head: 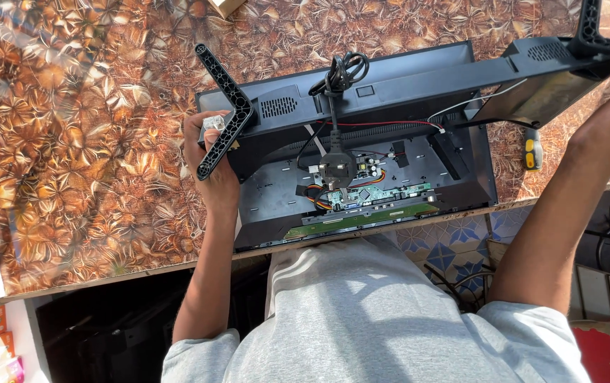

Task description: The person uses a screwdriver to remove screws from the back panel of a television. They then detach the back cover to expose the internal components and proceed to disconnect several wires from the circuit board.

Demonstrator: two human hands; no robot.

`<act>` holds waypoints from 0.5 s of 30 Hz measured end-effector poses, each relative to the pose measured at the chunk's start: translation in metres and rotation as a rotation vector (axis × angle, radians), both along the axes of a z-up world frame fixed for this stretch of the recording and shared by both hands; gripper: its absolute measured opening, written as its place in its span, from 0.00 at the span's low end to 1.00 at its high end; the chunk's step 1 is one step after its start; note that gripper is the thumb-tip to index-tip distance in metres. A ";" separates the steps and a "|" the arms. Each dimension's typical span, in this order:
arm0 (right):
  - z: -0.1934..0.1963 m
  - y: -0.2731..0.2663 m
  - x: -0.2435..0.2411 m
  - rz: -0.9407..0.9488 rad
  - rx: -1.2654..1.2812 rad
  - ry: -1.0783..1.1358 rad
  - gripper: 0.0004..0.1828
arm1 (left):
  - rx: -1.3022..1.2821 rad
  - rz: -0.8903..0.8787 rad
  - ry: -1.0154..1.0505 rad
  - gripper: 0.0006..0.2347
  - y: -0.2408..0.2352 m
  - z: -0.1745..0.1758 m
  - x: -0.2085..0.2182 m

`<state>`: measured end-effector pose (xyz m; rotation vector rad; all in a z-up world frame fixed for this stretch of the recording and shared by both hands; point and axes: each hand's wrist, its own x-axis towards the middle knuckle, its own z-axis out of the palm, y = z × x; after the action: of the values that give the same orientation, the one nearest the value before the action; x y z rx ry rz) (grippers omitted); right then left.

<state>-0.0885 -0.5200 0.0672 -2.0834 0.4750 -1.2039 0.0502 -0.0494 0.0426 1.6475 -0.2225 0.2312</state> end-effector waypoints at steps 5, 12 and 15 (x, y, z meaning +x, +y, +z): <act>-0.019 -0.015 -0.002 0.069 -0.087 0.023 0.14 | 0.005 -0.011 -0.179 0.23 0.001 -0.019 0.004; -0.050 0.083 -0.036 0.422 -0.361 -0.074 0.10 | -0.048 0.020 -0.194 0.21 -0.003 -0.012 0.000; -0.065 0.142 -0.040 0.548 -0.453 -0.100 0.11 | -0.041 0.014 -0.193 0.20 -0.001 -0.011 -0.004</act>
<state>-0.1287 -0.3783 0.0026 -2.2877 -0.4379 -1.1353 0.0458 -0.0504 0.0314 1.5874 -0.3495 0.4036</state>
